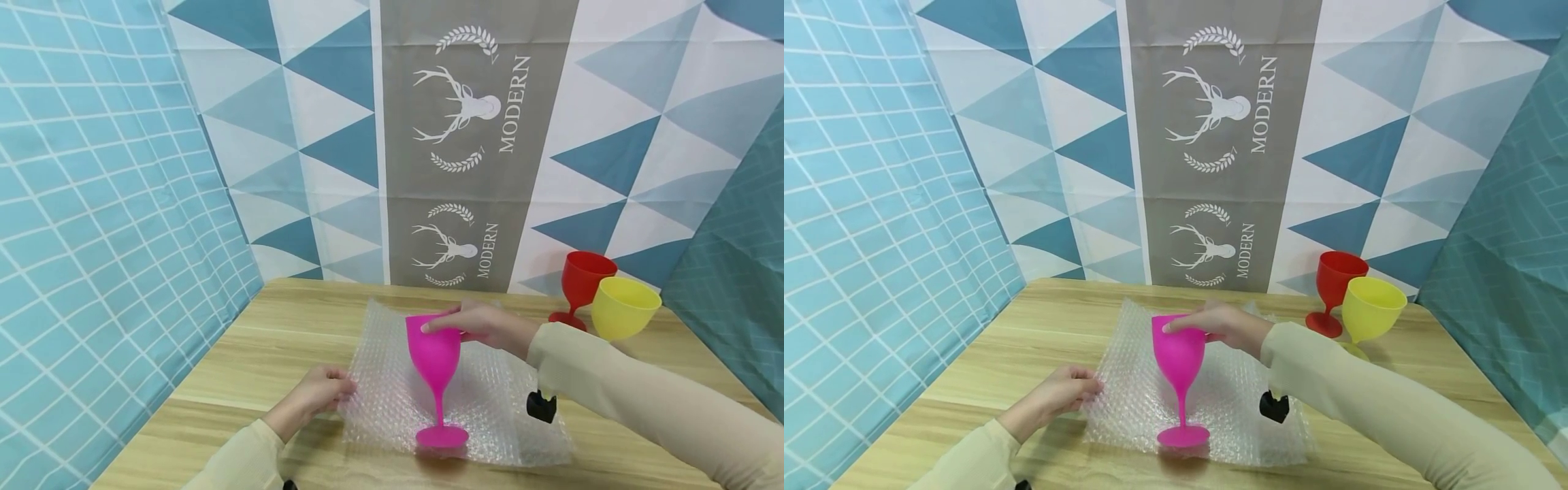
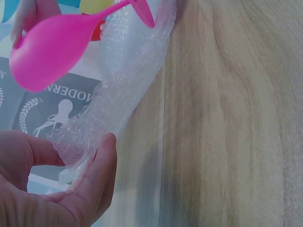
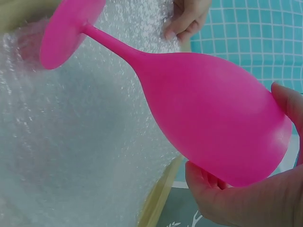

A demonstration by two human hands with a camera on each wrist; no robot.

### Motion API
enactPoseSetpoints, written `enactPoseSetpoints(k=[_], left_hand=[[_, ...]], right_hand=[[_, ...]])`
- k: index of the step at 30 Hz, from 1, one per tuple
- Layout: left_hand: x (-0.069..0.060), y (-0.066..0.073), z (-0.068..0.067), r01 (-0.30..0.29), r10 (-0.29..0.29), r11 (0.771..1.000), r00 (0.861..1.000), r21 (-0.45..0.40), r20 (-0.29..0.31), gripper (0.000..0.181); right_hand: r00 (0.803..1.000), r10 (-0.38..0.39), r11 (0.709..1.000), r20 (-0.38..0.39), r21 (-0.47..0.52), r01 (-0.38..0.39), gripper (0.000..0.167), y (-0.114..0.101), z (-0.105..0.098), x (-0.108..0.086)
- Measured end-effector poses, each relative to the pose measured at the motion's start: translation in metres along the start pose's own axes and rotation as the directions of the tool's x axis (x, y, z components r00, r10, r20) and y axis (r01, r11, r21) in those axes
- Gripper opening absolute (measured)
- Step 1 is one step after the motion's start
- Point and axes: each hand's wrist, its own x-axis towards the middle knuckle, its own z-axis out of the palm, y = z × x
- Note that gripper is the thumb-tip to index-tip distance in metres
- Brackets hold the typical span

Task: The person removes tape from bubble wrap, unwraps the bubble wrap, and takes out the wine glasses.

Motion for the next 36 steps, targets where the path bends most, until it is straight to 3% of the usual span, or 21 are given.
enactPoseSetpoints(k=[6, 14, 25, 36], left_hand=[[0.002, -0.002, -0.001, -0.003, 0.003, 1.0, 1.0, 0.009, 0.003, 0.013], [0.004, -0.003, 0.0, 0.005, -0.005, 1.0, 1.0, 0.018, -0.005, 0.015], [0.004, -0.006, -0.005, 0.008, -0.008, 1.0, 1.0, 0.011, 0.022, 0.011], [0.004, -0.005, -0.008, 0.022, -0.023, 1.0, 0.999, 0.011, 0.042, 0.013]], right_hand=[[0.999, 0.008, 1.0, -0.033, -0.019, -0.009, 0.053, 0.005, -0.006, -0.013], [0.998, -0.037, 0.992, -0.052, -0.125, 0.03, 0.074, 0.015, -0.015, -0.034], [0.986, -0.155, 0.983, -0.054, -0.108, 0.148, 0.068, 0.03, -0.029, -0.067], [0.973, -0.199, 0.955, -0.114, -0.245, 0.167, 0.08, 0.027, -0.057, -0.096]])
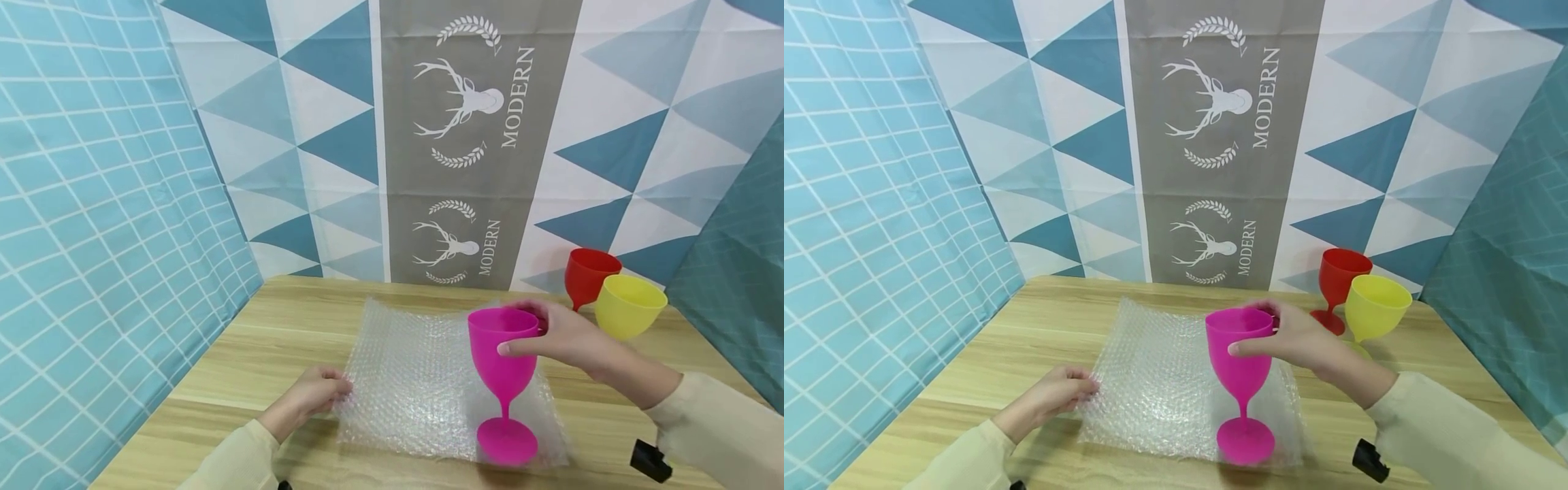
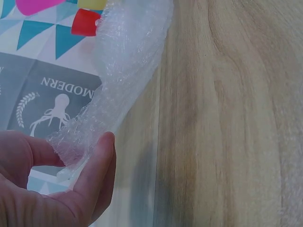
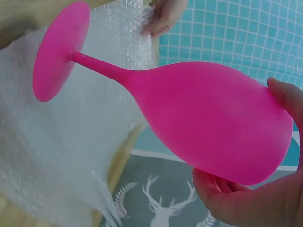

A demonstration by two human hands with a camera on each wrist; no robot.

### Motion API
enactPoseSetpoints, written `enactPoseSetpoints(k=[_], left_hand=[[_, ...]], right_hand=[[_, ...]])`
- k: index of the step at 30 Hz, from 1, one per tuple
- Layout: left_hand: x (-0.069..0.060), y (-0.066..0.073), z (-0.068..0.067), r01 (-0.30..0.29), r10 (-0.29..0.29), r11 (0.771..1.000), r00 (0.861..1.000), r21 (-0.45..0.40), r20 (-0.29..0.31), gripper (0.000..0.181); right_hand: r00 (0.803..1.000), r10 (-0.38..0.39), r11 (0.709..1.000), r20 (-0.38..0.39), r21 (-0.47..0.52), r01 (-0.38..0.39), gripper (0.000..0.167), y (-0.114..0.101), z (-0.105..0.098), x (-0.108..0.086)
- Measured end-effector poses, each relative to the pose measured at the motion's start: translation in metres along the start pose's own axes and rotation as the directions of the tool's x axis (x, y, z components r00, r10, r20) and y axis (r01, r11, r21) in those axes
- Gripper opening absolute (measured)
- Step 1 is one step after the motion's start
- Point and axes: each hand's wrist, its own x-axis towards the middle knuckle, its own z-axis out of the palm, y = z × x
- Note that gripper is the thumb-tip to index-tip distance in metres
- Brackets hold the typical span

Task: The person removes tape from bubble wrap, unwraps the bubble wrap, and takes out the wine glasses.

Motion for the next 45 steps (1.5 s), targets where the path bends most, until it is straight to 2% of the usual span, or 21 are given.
enactPoseSetpoints(k=[6, 12, 20, 24, 29, 39, 45], left_hand=[[0.0, 0.0, -0.001, 0.004, -0.004, 1.0, 1.0, -0.011, 0.0, 0.016], [0.0, 0.001, 0.0, 0.016, -0.016, 1.0, 1.0, 0.002, -0.018, 0.021], [-0.001, 0.001, -0.001, 0.022, -0.021, 1.0, 0.999, 0.014, -0.026, 0.02], [-0.001, 0.001, -0.002, 0.03, -0.029, 1.0, 0.999, 0.006, -0.033, 0.017], [-0.001, 0.001, -0.003, 0.037, -0.037, 0.999, 0.998, -0.001, -0.042, 0.016], [0.001, -0.001, -0.002, 0.031, -0.032, 0.999, 0.998, -0.004, -0.053, 0.019], [0.001, -0.001, -0.003, 0.054, -0.053, 0.999, 0.994, 0.003, -0.093, 0.018]], right_hand=[[0.999, -0.036, 0.999, -0.039, -0.039, 0.035, 0.085, 0.001, -0.018, -0.007], [0.993, -0.073, 0.994, -0.094, -0.085, 0.065, 0.08, 0.002, -0.033, -0.01], [0.984, -0.039, 0.991, -0.176, -0.135, 0.015, 0.09, 0.005, -0.05, -0.013], [0.965, -0.092, 0.982, -0.245, -0.184, 0.047, 0.091, 0.007, -0.057, -0.012], [0.932, -0.158, 0.963, -0.327, -0.258, 0.073, 0.088, 0.014, -0.062, -0.011], [0.895, -0.148, 0.957, -0.42, -0.289, 0.022, 0.095, 0.032, -0.066, -0.008], [0.861, -0.143, 0.963, -0.488, -0.271, 0.006, 0.098, 0.052, -0.065, -0.002]])
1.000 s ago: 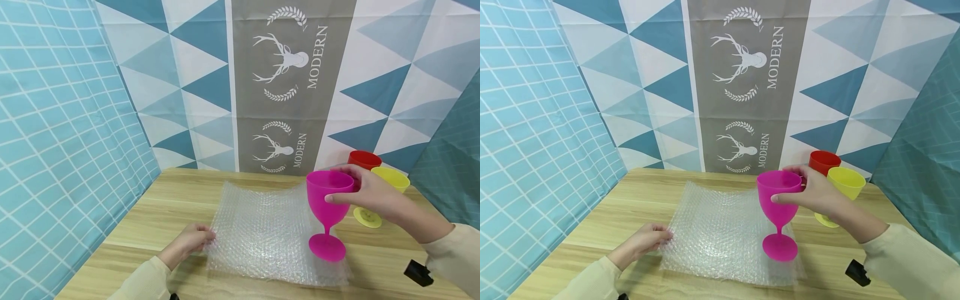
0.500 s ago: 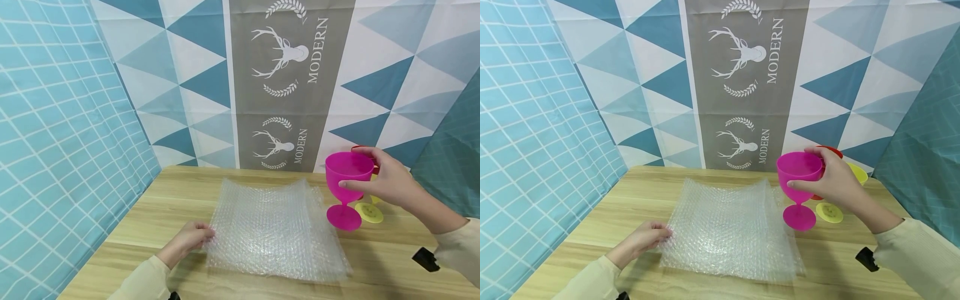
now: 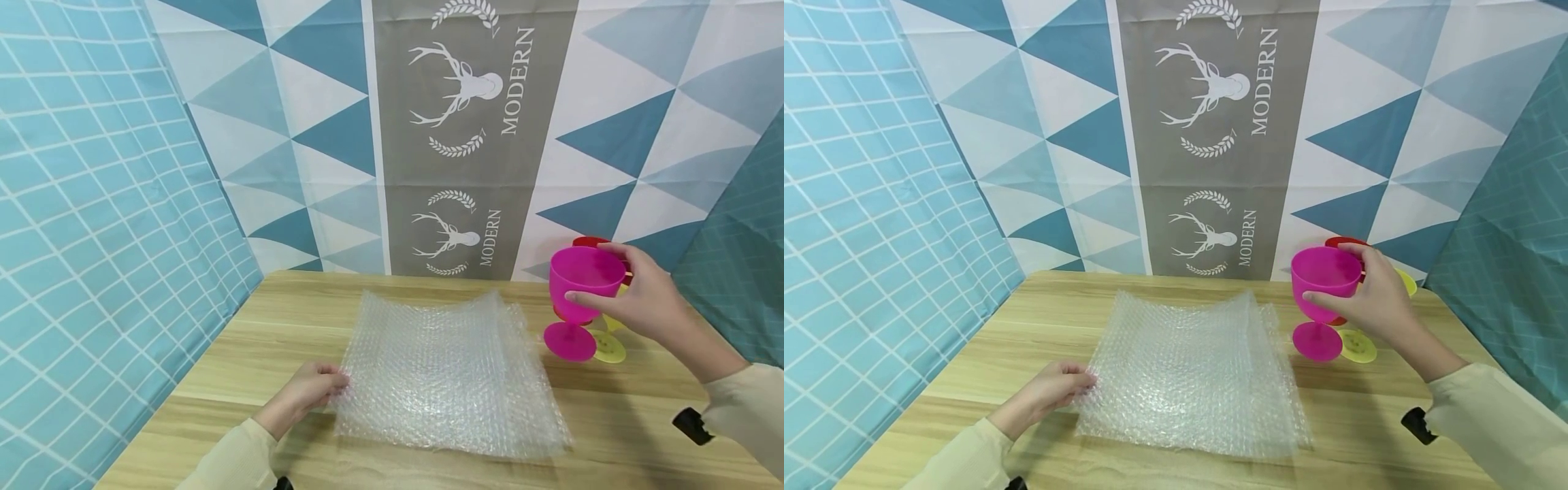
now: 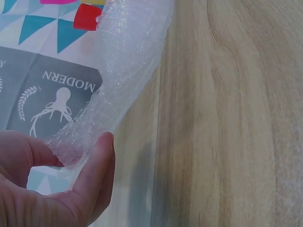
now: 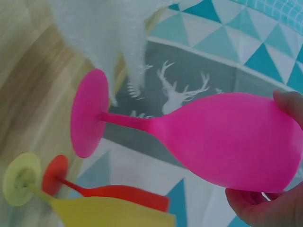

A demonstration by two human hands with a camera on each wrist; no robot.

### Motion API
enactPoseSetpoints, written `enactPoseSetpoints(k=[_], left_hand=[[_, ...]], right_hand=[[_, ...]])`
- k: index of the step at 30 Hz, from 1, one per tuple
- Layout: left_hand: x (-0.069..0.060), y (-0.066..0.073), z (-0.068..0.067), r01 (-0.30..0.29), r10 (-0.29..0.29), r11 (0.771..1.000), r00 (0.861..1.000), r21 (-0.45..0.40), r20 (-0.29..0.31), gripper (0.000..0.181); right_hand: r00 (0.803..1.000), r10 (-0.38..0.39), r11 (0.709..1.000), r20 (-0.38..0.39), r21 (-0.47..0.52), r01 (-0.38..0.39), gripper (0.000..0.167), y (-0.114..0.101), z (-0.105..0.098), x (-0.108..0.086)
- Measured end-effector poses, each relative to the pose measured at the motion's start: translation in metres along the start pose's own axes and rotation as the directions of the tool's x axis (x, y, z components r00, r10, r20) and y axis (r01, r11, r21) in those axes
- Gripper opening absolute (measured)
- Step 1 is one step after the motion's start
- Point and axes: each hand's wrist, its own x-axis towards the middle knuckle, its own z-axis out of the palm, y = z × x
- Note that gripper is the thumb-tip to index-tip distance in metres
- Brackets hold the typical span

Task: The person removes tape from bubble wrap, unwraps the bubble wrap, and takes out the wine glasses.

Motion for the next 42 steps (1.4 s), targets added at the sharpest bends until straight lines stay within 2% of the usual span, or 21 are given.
enactPoseSetpoints(k=[6, 11, 19, 28, 42], left_hand=[[0.0, -0.001, -0.001, 0.027, -0.026, 1.0, 0.999, 0.007, -0.028, 0.017], [0.0, -0.001, -0.001, 0.022, -0.022, 1.0, 0.999, -0.015, -0.035, 0.02], [0.0, -0.002, -0.003, 0.016, -0.017, 1.0, 1.0, -0.013, -0.014, 0.016], [0.002, -0.002, -0.004, 0.01, -0.01, 1.0, 1.0, -0.013, -0.011, 0.016], [0.001, -0.003, -0.002, 0.019, -0.019, 1.0, 1.0, -0.004, -0.008, 0.013]], right_hand=[[0.999, 0.003, 1.0, -0.051, 0.003, -0.003, 0.094, 0.019, 0.013, 0.002], [0.998, 0.026, 1.0, -0.054, 0.015, -0.026, 0.094, 0.03, 0.021, 0.004], [0.997, 0.036, 0.999, -0.072, 0.003, -0.036, 0.093, 0.041, 0.034, 0.007], [0.989, -0.002, 1.0, -0.145, -0.025, -0.002, 0.09, 0.039, 0.045, 0.013], [0.988, 0.03, 0.999, -0.148, 0.028, -0.027, 0.092, 0.04, 0.064, 0.027]])
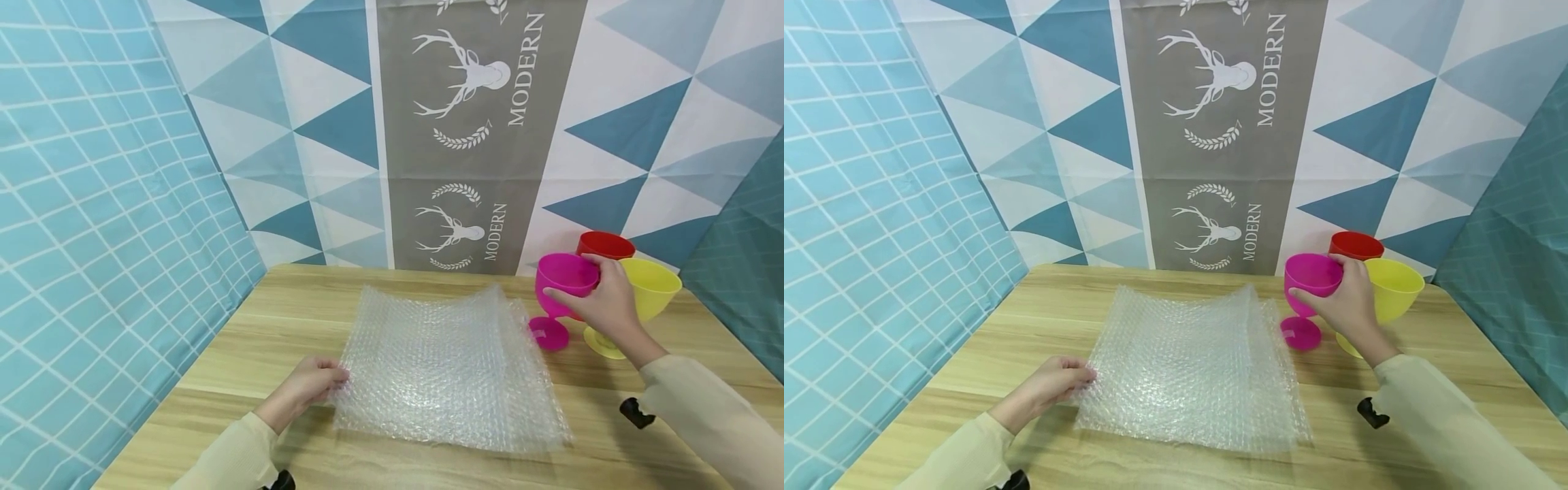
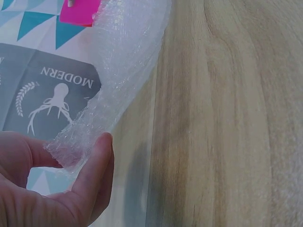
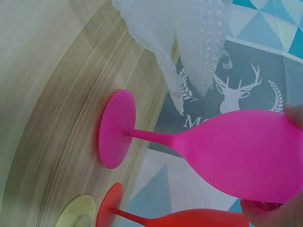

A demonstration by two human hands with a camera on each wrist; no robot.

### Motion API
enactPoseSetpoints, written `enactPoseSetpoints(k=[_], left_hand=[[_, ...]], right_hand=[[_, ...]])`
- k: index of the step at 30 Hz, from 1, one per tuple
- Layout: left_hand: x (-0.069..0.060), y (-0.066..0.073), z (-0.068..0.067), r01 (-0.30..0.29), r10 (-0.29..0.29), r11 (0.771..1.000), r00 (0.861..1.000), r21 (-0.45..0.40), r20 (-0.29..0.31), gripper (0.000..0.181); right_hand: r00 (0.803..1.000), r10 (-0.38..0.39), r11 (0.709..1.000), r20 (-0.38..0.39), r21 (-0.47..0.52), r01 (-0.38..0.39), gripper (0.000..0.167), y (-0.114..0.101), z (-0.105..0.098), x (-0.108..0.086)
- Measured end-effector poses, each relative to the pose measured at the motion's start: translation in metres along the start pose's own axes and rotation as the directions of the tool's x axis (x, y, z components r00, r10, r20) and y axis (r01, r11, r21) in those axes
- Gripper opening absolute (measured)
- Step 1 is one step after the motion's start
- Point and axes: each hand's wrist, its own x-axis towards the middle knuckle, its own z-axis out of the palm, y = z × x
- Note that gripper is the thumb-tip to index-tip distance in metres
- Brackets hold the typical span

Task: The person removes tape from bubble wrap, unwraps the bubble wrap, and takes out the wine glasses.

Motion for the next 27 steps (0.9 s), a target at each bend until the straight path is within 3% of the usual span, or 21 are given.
enactPoseSetpoints(k=[9, 18, 23, 27], left_hand=[[0.001, -0.001, 0.003, 0.009, -0.008, 1.0, 1.0, -0.005, 0.002, 0.019], [0.001, 0.004, 0.0, 0.003, -0.003, 1.0, 1.0, -0.005, 0.017, 0.022], [0.002, 0.007, -0.005, -0.01, 0.01, 1.0, 0.998, 0.012, 0.059, 0.035], [0.002, 0.008, -0.007, -0.017, 0.015, 0.998, 0.999, 0.059, 0.036, 0.049]], right_hand=[[1.0, 0.011, 1.0, 0.018, -0.015, -0.011, 0.09, 0.006, 0.003, 0.004], [0.993, 0.039, 0.999, 0.109, -0.038, -0.035, 0.094, 0.004, -0.003, 0.005], [0.988, 0.033, 0.999, 0.149, -0.046, -0.026, 0.099, 0.001, -0.006, 0.005], [0.99, 0.001, 0.998, 0.139, -0.06, 0.008, 0.103, -0.003, -0.009, 0.001]])
